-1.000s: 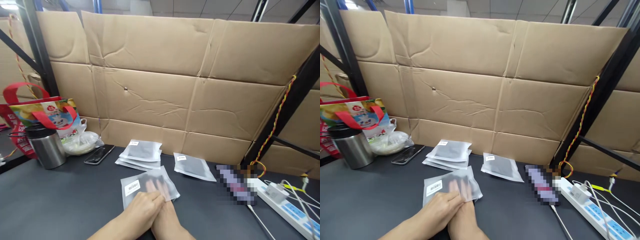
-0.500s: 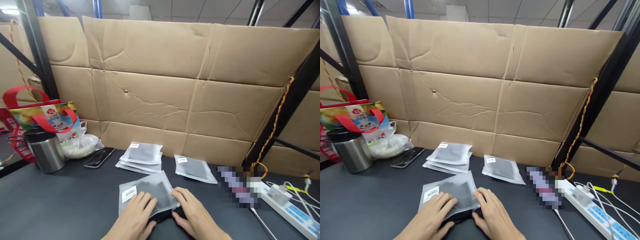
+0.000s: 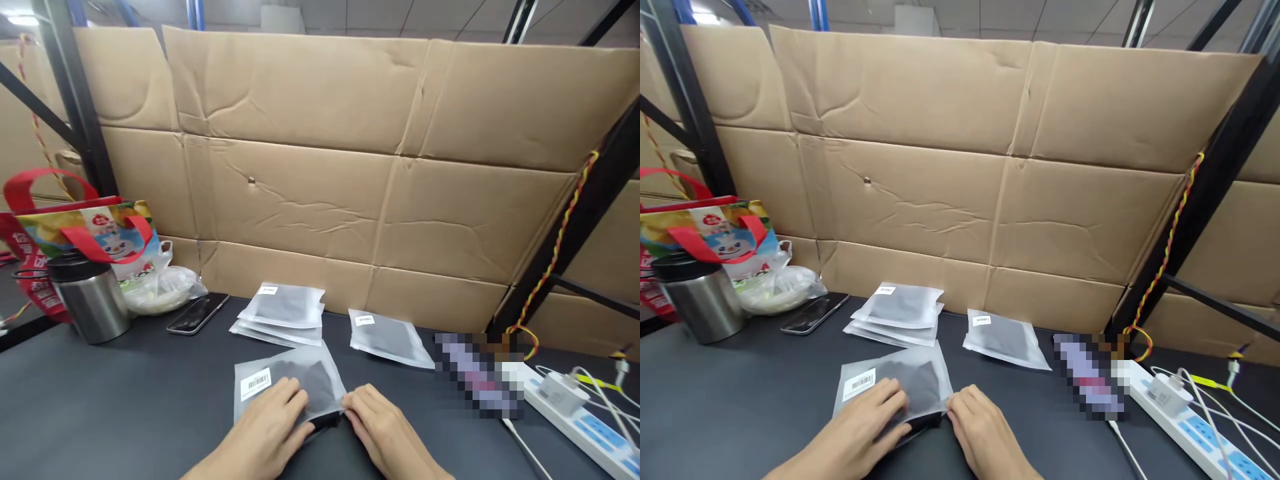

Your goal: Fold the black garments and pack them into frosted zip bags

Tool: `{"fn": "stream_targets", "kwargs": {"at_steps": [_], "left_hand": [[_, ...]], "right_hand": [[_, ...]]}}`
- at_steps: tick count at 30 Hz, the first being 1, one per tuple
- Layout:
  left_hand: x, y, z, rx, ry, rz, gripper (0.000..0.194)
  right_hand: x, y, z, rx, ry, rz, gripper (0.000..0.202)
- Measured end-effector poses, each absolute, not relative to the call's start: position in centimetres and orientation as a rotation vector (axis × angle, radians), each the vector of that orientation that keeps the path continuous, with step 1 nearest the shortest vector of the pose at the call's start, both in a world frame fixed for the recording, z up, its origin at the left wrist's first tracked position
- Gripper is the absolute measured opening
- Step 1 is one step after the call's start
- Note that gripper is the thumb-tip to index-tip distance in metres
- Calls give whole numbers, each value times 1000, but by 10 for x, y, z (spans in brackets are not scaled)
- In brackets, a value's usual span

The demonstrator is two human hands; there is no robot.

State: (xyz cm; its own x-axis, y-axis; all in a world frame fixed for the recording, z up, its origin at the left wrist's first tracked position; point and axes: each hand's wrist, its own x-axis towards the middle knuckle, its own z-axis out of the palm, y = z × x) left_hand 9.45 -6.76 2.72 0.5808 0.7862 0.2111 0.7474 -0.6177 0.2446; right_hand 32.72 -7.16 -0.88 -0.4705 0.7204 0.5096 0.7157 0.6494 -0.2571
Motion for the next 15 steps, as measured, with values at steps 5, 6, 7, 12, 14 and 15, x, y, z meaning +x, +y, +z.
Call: {"fn": "stream_targets", "kwargs": {"at_steps": [5,6,7,12,14,15], "left_hand": [[84,-70,22,2546,1301,723,25],[86,-70,20,2557,1291,754,24],[89,-70,19,2585,1276,776,24],[105,-69,18,2835,1173,848,27],[109,-69,18,2896,1116,897,28],[110,-69,18,2920,1079,914,29]], "right_hand": [[308,-79,-9,-828,-2267,-275,31],[301,-80,-12,-793,-2283,-328,34],[294,-81,-15,-799,-2290,-369,35],[264,-80,-33,-1178,-2165,-386,30],[256,-74,-36,-1156,-2081,-452,24],[253,-70,-37,-1115,-2031,-508,25]]}}
